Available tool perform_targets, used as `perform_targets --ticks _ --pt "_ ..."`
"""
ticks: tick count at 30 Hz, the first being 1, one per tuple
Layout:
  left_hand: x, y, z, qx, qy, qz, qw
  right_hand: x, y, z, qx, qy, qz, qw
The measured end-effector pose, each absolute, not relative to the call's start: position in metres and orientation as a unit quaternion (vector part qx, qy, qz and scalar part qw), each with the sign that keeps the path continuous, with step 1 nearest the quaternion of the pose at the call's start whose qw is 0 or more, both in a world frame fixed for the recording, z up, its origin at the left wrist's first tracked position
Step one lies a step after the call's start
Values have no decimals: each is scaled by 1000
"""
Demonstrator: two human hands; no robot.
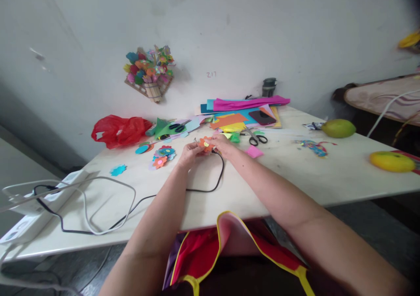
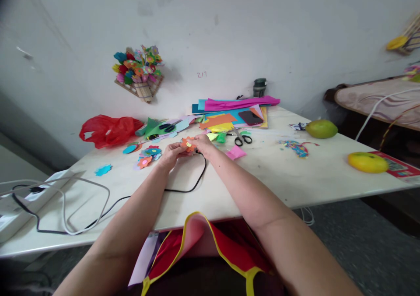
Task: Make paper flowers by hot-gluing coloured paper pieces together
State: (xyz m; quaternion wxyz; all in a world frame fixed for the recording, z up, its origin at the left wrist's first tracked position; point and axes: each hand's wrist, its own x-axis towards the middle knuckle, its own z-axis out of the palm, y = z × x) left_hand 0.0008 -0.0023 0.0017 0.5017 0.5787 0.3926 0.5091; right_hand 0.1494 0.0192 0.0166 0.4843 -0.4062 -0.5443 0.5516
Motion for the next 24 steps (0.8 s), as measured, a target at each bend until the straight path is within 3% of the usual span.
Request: perform_targets --ticks 24 --pt "2 -4 3 575 394 510 504 144 21 11 -411 -549 528 501"
